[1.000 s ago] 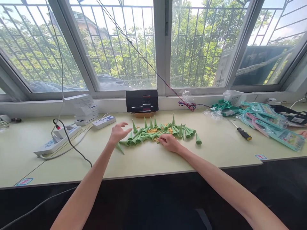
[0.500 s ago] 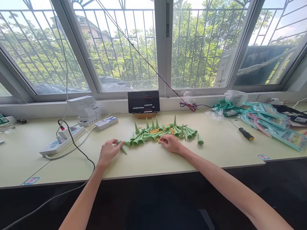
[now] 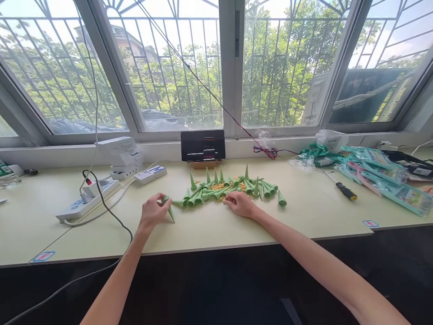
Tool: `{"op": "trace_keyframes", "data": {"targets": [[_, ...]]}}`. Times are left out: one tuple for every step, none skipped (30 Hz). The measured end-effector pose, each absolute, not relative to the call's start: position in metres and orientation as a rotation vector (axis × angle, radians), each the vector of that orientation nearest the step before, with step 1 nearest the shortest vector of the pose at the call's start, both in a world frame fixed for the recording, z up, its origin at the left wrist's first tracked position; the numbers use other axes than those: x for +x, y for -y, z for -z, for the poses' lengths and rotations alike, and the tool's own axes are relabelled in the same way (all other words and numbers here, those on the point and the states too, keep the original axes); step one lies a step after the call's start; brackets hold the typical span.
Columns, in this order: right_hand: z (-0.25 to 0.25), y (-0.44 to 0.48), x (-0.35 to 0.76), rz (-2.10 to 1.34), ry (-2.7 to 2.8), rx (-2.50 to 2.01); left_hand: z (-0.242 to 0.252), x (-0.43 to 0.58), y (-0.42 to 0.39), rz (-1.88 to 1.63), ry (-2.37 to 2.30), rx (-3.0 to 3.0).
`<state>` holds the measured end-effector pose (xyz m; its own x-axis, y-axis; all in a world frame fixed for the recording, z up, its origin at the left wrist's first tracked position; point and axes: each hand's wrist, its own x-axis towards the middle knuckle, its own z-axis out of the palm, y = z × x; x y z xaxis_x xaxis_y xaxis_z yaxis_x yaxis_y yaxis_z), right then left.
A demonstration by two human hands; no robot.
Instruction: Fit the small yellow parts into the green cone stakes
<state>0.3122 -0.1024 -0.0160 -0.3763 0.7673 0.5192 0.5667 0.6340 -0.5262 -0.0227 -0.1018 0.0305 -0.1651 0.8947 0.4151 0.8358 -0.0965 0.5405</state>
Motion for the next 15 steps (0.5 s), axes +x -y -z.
{"op": "trace_keyframes", "data": {"targets": [[0.016,0.102,0.312,-0.332,2.089,-1.043,-0.034,-0.02,0.102,-1.122,-2.024,1.992],[0.016,0.102,0.312,-0.33,2.087,-1.046,-0.037,-0.017,0.103,-1.128,-1.982,2.009],[0.016,0.102,0.312,-0.329,2.086,-1.047,-0.041,-0.013,0.104,-1.137,-1.932,2.014],[0.016,0.102,0.312,-0.329,2.085,-1.046,-0.044,-0.007,0.105,-1.158,-1.869,2.019],[0.016,0.102,0.312,-0.331,2.084,-1.044,-0.047,-0.002,0.106,-1.18,-1.795,2.025],[0.016,0.102,0.312,-0.332,2.083,-1.043,-0.049,0.005,0.106,-1.192,-1.712,2.033],[0.016,0.102,0.312,-0.334,2.083,-1.044,-0.051,0.012,0.106,-1.189,-1.626,2.04],[0.016,0.102,0.312,-0.337,2.083,-1.044,-0.052,0.019,0.105,-1.187,-1.55,2.048],[0.016,0.102,0.312,-0.338,2.083,-1.044,-0.053,0.026,0.102,-1.183,-1.477,2.055],[0.017,0.101,0.312,-0.336,2.084,-1.043,-0.054,0.033,0.1,-1.174,-1.417,2.058],[0.017,0.101,0.312,-0.336,2.085,-1.04,-0.054,0.04,0.096,-1.181,-1.378,2.061],[0.018,0.101,0.312,-0.334,2.086,-1.037,-0.053,0.047,0.092,-1.2,-1.351,2.065],[0.018,0.1,0.312,-0.334,2.087,-1.034,-0.053,0.054,0.087,-1.223,-1.325,2.064],[0.018,0.1,0.312,-0.334,2.086,-1.032,-0.052,0.06,0.083,-1.258,-1.29,2.058],[0.019,0.1,0.312,-0.334,2.086,-1.031,-0.05,0.066,0.079,-1.289,-1.253,2.059]]}}
